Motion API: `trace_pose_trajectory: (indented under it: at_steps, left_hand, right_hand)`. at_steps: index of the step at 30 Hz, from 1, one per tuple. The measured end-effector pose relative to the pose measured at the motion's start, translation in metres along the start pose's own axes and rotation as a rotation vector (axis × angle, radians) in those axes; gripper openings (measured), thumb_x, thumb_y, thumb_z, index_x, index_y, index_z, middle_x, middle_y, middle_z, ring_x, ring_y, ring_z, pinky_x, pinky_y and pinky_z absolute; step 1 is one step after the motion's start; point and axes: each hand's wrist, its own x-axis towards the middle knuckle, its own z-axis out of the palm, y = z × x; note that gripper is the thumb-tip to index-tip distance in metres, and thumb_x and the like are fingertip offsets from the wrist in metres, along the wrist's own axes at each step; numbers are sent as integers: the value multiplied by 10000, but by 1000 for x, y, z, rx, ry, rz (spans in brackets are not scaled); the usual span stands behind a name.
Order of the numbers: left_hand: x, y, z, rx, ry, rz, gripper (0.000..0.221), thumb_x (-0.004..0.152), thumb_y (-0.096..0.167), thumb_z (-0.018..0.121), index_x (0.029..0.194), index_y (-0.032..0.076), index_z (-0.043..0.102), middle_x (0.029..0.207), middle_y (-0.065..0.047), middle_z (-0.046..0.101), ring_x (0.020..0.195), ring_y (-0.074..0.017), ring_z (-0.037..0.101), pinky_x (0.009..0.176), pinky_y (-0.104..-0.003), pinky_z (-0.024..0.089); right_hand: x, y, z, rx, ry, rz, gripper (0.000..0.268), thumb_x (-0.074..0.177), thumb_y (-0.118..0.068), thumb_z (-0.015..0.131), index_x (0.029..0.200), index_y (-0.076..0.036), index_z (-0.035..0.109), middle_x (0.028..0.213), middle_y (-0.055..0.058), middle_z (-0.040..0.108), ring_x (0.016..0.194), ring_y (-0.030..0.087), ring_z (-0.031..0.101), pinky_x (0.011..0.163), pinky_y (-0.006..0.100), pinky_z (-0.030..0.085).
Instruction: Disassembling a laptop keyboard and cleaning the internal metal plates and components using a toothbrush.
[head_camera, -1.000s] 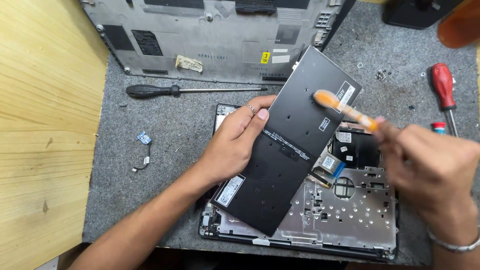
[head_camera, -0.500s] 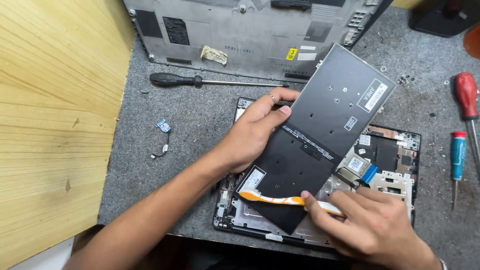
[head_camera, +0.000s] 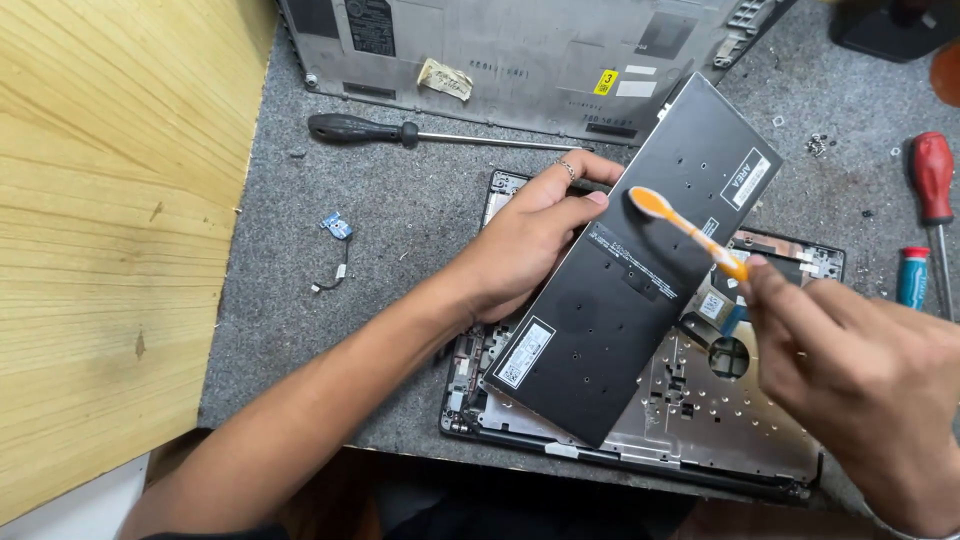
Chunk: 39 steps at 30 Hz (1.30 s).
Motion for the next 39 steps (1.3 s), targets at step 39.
trace_pose_trajectory:
  at_steps: [39]
  left_hand:
    - [-6,-9,-5,607,51,207,145,1063,151,406,1077,200,542,640,80,347,579,-81,313,594,-312,340]
  right_hand:
    - [-43,-65,-15,311,21,-136,105,963,-196,714,1039,-153,774,653,-1,589,408,168,410,395,352,337]
